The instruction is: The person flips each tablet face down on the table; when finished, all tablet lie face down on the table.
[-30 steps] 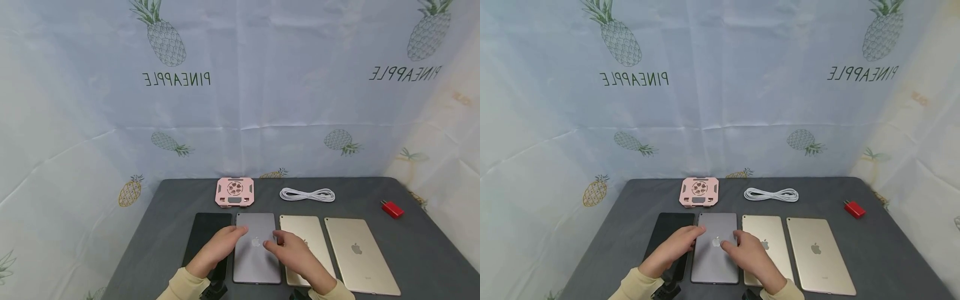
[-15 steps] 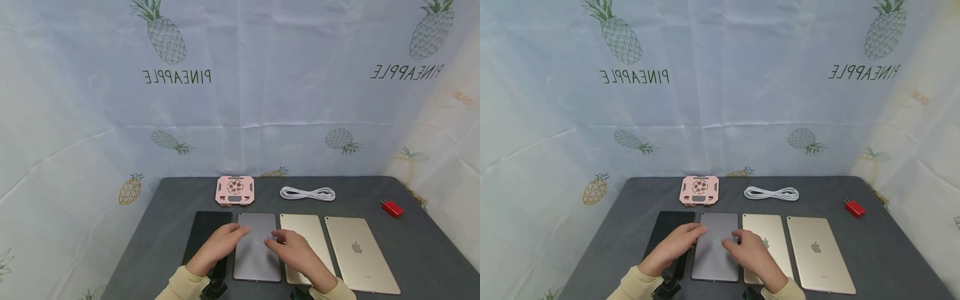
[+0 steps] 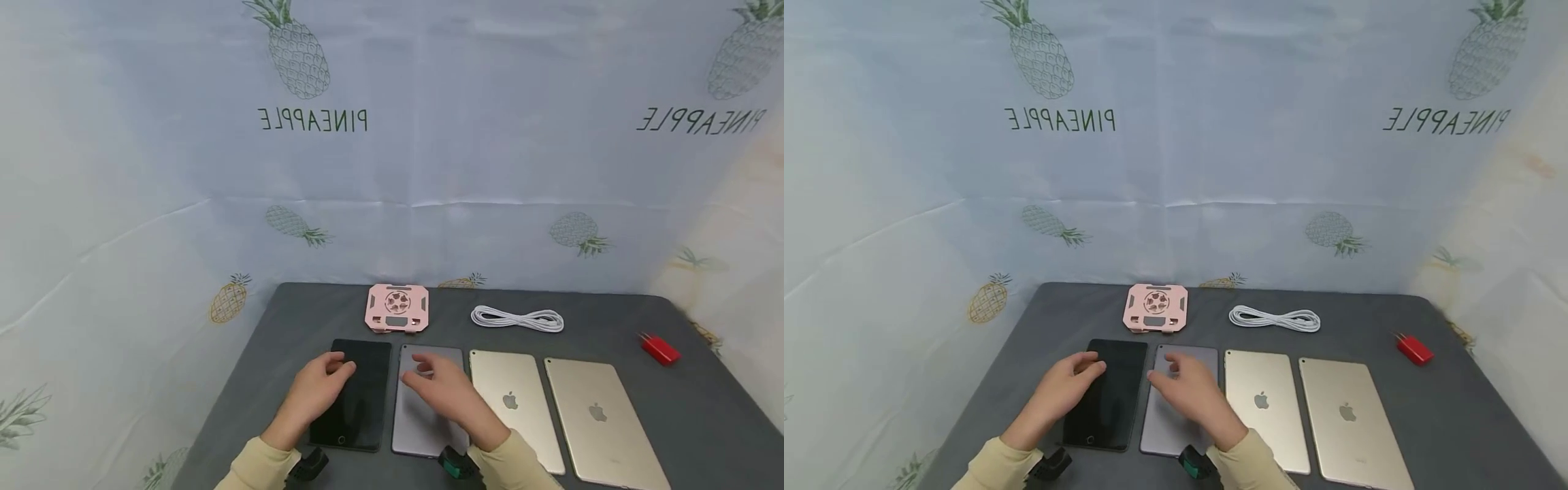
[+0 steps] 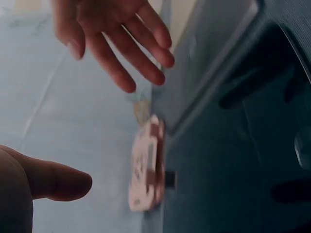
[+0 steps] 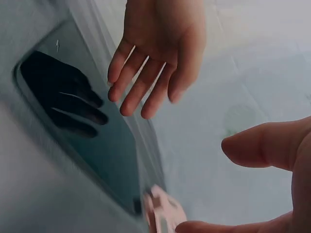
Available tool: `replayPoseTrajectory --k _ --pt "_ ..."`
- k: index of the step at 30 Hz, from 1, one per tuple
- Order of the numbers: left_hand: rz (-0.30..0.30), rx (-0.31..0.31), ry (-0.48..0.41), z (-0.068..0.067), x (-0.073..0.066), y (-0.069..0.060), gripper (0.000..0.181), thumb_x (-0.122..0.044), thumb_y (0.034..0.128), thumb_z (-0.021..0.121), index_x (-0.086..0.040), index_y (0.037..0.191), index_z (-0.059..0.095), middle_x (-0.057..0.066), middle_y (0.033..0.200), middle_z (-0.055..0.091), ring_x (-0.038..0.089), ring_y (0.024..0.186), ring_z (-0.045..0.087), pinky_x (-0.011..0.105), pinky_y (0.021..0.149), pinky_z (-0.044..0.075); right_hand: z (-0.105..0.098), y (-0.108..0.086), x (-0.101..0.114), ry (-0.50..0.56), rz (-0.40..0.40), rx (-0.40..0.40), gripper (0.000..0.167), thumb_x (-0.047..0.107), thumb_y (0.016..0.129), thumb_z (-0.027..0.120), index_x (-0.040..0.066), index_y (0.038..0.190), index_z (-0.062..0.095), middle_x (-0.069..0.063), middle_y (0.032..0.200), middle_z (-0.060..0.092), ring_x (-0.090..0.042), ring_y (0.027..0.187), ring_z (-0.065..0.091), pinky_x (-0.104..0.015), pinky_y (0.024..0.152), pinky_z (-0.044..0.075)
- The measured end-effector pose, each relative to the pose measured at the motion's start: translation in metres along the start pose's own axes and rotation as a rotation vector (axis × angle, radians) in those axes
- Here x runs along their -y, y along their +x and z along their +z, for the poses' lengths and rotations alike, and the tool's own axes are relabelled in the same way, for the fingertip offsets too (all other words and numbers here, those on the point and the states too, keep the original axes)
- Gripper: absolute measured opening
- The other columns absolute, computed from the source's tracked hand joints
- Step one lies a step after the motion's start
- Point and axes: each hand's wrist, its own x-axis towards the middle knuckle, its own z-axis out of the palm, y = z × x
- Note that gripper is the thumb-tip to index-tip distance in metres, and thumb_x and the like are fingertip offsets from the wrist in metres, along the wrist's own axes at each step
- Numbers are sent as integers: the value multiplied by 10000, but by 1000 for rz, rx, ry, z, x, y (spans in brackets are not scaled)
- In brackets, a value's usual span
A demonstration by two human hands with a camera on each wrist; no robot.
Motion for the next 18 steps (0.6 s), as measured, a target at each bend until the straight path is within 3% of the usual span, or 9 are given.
replayPoseTrajectory --k 5,9,13,18 --pt "-62 -5 77 -18 23 8 552 -387 1072 622 36 1424 654 223 1363 719 396 1197 708 579 976 591 31 13 11 -2 -1 81 729 444 977 737 -15 1517 565 -262 1379 691 -409 1201 702 -613 935 594" --pt "-83 23 99 -25 32 11 494 -406 1055 645 11 1301 741 144 1203 769 295 1051 730 502 872 607 45 17 16 20 7 105 779 445 976 731 -49 1540 521 -293 1442 644 -458 1268 667 -648 981 570" --pt "-96 47 23 -29 34 12 384 -383 1051 658 -22 1023 787 59 864 719 207 793 659 377 693 537 48 18 20 53 9 101 801 433 980 731 -67 1557 489 -309 1494 602 -484 1328 630 -662 1021 553" --pt "-108 45 -90 -30 35 11 351 -311 1036 679 -42 815 718 39 696 624 171 655 608 304 599 493 50 20 23 58 4 119 782 435 983 728 -55 1550 503 -304 1434 636 -443 1263 665 -625 976 577"
